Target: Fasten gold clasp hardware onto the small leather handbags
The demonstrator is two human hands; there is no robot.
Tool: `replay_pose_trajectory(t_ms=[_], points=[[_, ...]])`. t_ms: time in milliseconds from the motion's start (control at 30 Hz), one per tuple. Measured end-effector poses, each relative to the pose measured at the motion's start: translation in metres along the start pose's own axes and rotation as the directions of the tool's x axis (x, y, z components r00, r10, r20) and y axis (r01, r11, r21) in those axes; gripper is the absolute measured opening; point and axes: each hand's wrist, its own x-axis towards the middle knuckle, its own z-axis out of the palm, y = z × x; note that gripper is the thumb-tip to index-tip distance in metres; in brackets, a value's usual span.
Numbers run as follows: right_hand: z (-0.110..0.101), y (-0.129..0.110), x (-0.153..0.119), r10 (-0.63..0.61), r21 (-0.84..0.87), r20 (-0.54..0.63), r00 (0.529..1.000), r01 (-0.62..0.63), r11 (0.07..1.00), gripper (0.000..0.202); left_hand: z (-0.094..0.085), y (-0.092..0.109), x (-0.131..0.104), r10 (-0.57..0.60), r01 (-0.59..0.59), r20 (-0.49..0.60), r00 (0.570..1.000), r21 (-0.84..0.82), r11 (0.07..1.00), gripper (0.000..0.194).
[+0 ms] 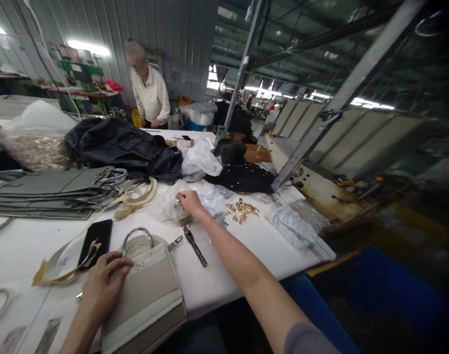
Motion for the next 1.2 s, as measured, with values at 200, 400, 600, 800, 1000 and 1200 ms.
replay_pose_trajectory(t_ms=[200, 400, 600, 800, 1000, 1200], points=[[-0.002, 0.011, -0.007, 0.094, 0.26, 0.059, 0.994, -0.106, 0.96, 0.023, 0.0, 0.002, -0.001, -0.036, 0.036, -0.003, 0.999, -0.011, 0.999, 0.036], [-0.005, 0.016, -0.016, 0.086, 0.337, 0.013, 0.996, -0.085, 0.938, 0.025, -0.001, 0.008, -0.001, -0.045, 0.045, -0.009, 0.999, 0.011, 0.999, 0.035], [-0.006, 0.007, -0.025, 0.138, 0.367, -0.076, 0.987, -0.101, 0.925, 0.032, -0.005, 0.017, -0.004, -0.073, 0.073, -0.009, 0.997, 0.023, 0.997, 0.034], [-0.013, -0.015, -0.066, 0.105, 0.429, -0.076, 0.992, -0.062, 0.901, 0.042, -0.005, 0.016, -0.004, -0.073, 0.073, 0.004, 0.997, 0.025, 0.997, 0.032], [0.004, -0.066, -0.141, -0.002, 0.483, 0.159, 0.987, -0.076, 0.873, 0.036, -0.011, 0.024, -0.006, -0.16, 0.157, 0.065, 0.985, 0.04, 0.987, 0.024], [0.039, -0.102, -0.175, -0.124, 0.283, 0.385, 0.914, 0.011, 0.959, 0.016, -0.017, 0.036, -0.007, -0.2, 0.196, 0.07, 0.977, 0.063, 0.979, 0.021]])
